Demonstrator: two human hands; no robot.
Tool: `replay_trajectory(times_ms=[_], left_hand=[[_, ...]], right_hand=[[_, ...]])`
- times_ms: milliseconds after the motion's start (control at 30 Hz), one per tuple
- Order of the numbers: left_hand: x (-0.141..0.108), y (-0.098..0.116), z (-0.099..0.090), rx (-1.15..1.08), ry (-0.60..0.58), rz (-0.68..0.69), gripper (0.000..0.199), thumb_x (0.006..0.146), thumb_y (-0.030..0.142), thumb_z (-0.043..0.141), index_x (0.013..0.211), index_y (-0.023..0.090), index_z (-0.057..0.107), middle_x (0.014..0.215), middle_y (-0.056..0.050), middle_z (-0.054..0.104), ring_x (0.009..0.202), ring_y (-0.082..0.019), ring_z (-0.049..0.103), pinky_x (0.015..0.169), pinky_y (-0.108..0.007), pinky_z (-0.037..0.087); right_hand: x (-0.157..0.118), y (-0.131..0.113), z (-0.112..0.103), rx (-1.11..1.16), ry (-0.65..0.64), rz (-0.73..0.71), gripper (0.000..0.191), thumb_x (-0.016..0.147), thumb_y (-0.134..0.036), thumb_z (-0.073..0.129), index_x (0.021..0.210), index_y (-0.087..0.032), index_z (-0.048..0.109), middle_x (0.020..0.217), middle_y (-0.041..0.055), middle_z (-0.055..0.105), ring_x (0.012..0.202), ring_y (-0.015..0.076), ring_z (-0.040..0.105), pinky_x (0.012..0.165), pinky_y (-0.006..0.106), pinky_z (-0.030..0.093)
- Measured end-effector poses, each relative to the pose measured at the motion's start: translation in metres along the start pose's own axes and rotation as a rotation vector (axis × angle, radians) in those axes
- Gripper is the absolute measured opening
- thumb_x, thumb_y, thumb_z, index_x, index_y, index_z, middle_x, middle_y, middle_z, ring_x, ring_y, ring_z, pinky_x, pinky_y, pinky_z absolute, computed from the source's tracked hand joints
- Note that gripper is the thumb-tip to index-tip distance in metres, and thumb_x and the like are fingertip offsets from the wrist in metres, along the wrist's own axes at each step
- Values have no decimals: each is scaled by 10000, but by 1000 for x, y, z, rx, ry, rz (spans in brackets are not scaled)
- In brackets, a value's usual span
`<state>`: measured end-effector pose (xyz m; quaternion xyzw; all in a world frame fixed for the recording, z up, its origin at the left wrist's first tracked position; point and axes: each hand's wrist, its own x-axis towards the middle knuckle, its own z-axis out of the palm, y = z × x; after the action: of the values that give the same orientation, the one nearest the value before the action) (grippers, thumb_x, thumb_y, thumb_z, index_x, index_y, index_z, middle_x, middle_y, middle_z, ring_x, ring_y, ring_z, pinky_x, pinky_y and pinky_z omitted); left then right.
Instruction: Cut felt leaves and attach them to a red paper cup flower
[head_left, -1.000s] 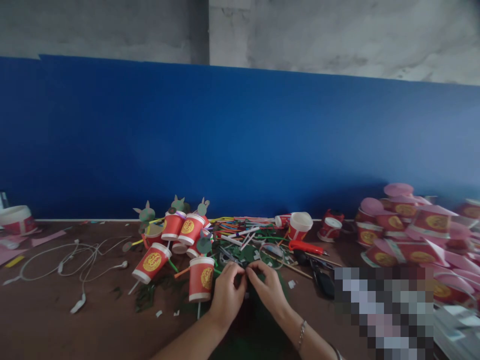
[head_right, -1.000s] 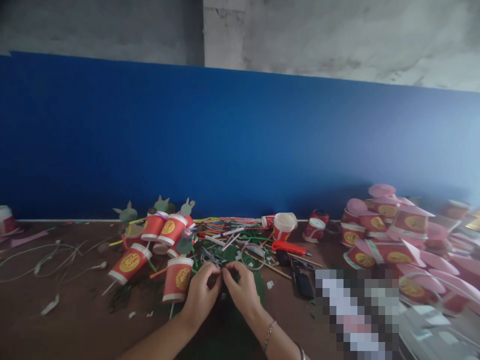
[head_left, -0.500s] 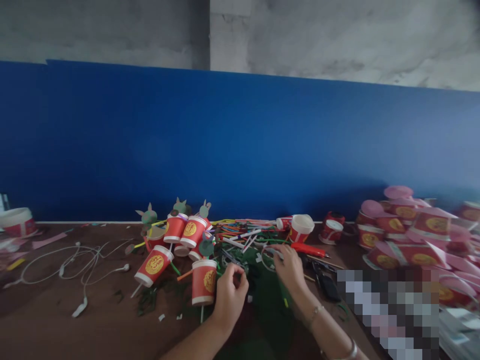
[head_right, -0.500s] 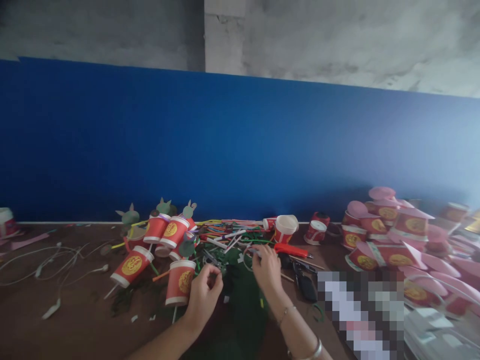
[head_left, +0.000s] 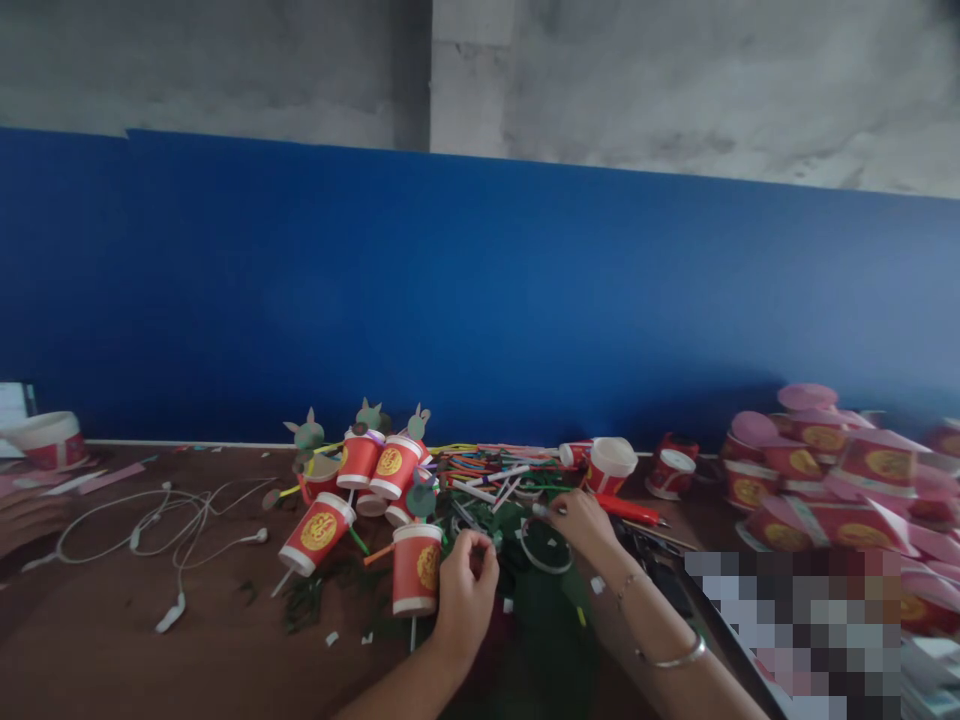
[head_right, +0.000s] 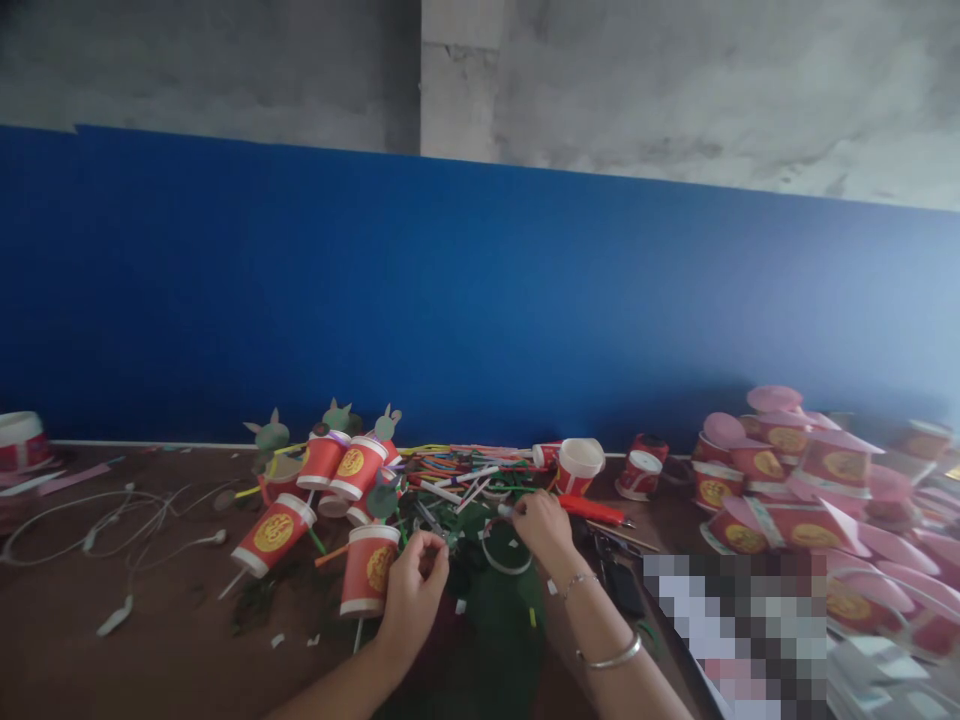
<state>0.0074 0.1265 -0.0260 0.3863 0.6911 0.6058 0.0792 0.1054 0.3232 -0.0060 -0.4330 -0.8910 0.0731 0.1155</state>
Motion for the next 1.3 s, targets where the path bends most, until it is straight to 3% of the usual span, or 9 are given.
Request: replay_trajectory(times_ms=[233, 400, 433, 533, 600, 733, 900, 1300], left_hand=[[1, 0, 1, -4, 3, -35, 107, 807, 240, 453, 756, 176, 522, 657, -7, 575, 579, -138, 544, 555, -228, 421], [1, -1, 0, -14, 3, -36, 121, 813, 259, 445, 764, 177, 520, 657, -5, 568, 575, -137, 536, 551, -229, 417], [2, -1, 0, -15, 5, -36, 120, 811, 258, 445, 765, 177, 520, 658, -5, 568, 578, -139, 538, 554, -231, 418], [3, 0, 0, -17, 26, -44, 105, 798, 243, 453, 760, 178, 527, 668, -4, 575, 609, -146, 553, 582, -240, 426], [3, 1, 0, -13, 52, -65, 96, 786, 234, 461, 763, 178, 535, 678, -7, 586, 622, -152, 562, 594, -248, 431], [2, 5, -2, -8, 58, -73, 97, 775, 216, 468, 763, 175, 555, 691, -13, 610, 632, -158, 573, 607, -265, 445], [2, 6, -3, 3, 60, -25, 97, 774, 199, 472, 759, 173, 564, 700, -16, 616, 635, -156, 578, 605, -264, 454], [1, 10, -4, 5, 55, -9, 105, 787, 218, 476, 755, 166, 562, 688, -20, 614, 614, -149, 570, 590, -252, 452]], right_hand=[[2, 5, 15, 8, -33, -2, 232, 766, -303, 522, 909, -203, 676, 932, 103, 667, 917, 264, 585, 719, 319, 399], [-12, -6, 9, 15, 41, -2, 220, 787, -278, 503, 941, -188, 631, 1004, 122, 627, 981, 285, 551, 761, 355, 394], [-18, -12, 5, 34, 76, -26, 239, 809, -269, 470, 996, -197, 599, 1042, 108, 614, 1003, 270, 539, 783, 352, 389], [-42, -34, -12, 279, 207, -295, 214, 831, -258, 443, 995, -193, 565, 984, 74, 628, 945, 211, 558, 800, 308, 388], [-59, -50, -21, 349, 181, -414, 165, 820, -257, 466, 932, -206, 576, 911, 45, 634, 867, 188, 570, 775, 290, 388], [-81, -71, -23, 316, 208, -509, 142, 796, -212, 480, 876, -205, 596, 833, 34, 631, 809, 182, 563, 769, 302, 358], [-84, -74, -13, 256, 295, -428, 138, 779, -208, 488, 866, -200, 595, 818, 47, 629, 811, 202, 556, 756, 315, 338], [-79, -69, -2, 251, 324, -403, 140, 784, -236, 482, 857, -195, 594, 828, 54, 637, 824, 203, 560, 754, 308, 332]])
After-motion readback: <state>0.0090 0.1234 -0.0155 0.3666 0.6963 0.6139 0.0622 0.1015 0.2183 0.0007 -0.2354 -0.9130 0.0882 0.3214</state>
